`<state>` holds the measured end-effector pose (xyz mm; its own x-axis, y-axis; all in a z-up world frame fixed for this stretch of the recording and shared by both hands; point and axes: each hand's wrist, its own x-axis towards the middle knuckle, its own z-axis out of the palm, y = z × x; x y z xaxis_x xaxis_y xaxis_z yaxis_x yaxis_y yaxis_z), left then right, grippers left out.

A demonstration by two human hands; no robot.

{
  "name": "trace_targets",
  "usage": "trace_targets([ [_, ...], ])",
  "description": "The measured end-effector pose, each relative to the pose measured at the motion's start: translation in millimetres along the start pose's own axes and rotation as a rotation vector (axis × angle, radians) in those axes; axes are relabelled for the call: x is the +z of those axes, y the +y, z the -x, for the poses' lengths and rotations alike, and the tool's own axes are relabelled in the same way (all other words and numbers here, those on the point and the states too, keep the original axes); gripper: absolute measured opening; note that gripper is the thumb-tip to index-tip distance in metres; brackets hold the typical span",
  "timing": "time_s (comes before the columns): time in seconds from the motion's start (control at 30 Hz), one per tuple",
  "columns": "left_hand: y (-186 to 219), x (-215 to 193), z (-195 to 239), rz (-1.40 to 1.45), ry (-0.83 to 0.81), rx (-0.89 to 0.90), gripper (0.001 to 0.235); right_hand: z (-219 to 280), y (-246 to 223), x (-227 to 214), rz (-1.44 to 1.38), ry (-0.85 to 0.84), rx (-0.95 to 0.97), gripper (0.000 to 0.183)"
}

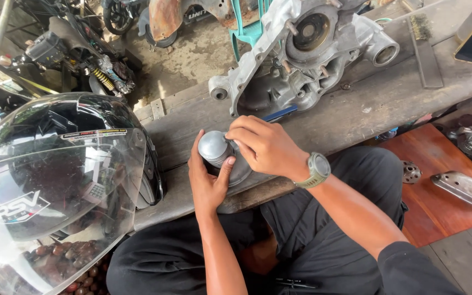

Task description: Using a scribe tool to clean or adjust the ring grooves on a motorcycle piston

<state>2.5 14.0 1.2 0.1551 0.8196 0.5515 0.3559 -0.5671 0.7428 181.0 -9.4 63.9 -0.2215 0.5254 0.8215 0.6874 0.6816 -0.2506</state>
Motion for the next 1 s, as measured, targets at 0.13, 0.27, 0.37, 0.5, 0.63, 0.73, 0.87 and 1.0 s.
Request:
trace_targets([
  [0.13, 1.3, 0.0, -1.2, -0.011, -0.01, 0.004, 0.084, -12.8, 3.2, -19.0, 0.04, -0.134, -0.011, 0.014],
  [0.27, 3.3, 0.3, 0.5, -0.017, -0.021, -0.003, 0.084, -16.4, -7.0, -18.8, 0.066, -0.171, -0.069, 0.015],
  [0.37, 2.7, -0.6, 0.8, -0.018, -0.034, -0.004, 0.085, -15.6, -3.6, -16.7, 0.102, -0.182, -0.07, 0.017],
  [0.5, -1.0, -1.2, 1.1, -0.02, -0.046, 0.001, 0.086, -13.6, -4.5, -11.4, 0.04, -0.084, -0.048, 0.016],
  [0.63, -2.5, -0.7, 1.6, -0.028, -0.037, 0.003, 0.086, 3.9, -1.9, 5.9, -0.001, -0.001, -0.09, 0.02],
  [0.73, -6.0, -1.5, 1.3, 0.052, -0.031, 0.005, 0.091, 7.1, 5.9, 14.1, -0.046, 0.097, -0.063, 0.015],
  [0.87, -8.4, -0.4, 1.4, -0.001, -0.029, 0.023, 0.087, 8.9, -2.4, 17.0, -0.072, 0.132, -0.099, 0.016],
  [1.0, -7.8, -1.2, 1.0, 0.051, -0.024, 0.033, 0.088, 7.0, 4.7, 18.6, -0.084, 0.213, -0.105, 0.019],
])
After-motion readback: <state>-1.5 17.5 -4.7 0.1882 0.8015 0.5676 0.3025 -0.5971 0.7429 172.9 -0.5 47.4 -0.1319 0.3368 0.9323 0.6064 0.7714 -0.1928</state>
